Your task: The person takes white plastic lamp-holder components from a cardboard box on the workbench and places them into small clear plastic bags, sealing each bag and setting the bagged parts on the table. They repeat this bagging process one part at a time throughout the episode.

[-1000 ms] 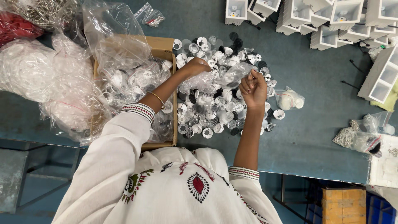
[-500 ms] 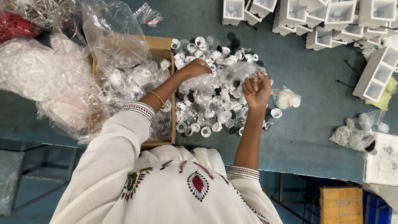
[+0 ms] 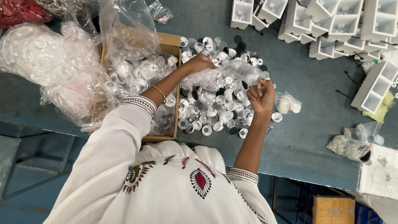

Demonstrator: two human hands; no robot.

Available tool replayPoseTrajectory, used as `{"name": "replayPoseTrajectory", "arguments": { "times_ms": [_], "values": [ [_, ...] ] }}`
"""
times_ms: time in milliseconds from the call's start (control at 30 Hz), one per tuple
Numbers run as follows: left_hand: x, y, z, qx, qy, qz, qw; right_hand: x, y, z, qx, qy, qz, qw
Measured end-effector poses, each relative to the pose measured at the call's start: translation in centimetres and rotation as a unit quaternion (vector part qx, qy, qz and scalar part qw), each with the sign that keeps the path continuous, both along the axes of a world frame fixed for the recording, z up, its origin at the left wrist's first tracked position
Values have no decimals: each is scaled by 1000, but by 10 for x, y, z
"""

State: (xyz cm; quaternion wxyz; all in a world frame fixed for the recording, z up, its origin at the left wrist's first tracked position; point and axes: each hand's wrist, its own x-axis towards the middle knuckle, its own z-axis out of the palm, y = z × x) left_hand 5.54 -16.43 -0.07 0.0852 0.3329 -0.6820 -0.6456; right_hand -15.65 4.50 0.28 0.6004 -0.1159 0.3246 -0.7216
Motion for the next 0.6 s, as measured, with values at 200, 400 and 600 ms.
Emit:
{"name": "replayPoseTrajectory", "arguments": {
  "times_ms": [200, 400, 600],
  "values": [
    [15, 7, 8, 29, 28, 9, 999, 18, 13, 7, 9, -12, -34, 999],
    [40, 11, 27, 34, 40, -17, 998, 31, 26, 3, 37, 22, -63, 997],
    [71, 31, 23, 13, 66, -5, 998, 68, 26, 14, -118, 161, -2, 980]
  ]
}}
